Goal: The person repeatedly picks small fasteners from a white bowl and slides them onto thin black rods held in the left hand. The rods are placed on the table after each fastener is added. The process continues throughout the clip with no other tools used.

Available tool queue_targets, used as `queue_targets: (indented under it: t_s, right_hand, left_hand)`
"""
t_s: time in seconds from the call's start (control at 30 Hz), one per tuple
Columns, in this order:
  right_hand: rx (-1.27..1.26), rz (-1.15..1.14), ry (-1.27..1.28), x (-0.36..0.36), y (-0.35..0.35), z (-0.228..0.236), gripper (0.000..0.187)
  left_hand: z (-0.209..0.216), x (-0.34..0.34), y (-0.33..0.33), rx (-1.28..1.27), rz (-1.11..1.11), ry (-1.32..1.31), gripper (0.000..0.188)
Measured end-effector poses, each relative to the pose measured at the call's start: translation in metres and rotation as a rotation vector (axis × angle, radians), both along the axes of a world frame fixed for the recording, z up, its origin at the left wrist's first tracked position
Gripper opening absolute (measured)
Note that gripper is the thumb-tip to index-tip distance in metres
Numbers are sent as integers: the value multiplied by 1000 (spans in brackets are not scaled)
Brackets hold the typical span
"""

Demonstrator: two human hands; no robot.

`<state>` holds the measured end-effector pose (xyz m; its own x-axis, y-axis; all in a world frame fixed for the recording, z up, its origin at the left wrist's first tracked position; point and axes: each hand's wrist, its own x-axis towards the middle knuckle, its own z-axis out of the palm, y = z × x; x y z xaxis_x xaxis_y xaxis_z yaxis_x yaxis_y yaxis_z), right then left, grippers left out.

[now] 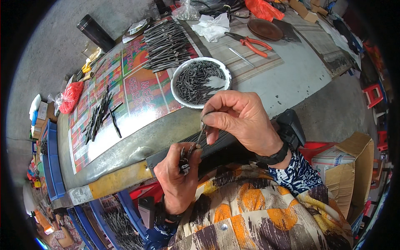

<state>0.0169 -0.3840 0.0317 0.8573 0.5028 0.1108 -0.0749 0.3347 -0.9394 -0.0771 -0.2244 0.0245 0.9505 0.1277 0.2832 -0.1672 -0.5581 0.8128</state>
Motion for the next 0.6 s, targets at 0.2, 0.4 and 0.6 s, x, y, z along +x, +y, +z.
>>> queue_targets:
  t_s: [0.2,0.4,0.6]
  right_hand:
    - [-111,10,-49,0,1,0,8]
    - [-150,-7,-78,-3,3,1,6]
    - [-172,-78,-109,-5,2,2,11]
  left_hand:
    - [-4,2,0,43,-1,-36,13]
    - [-3,3,1,101,7,-64,12]
    - [-2,4,8,138,-38,-100,10]
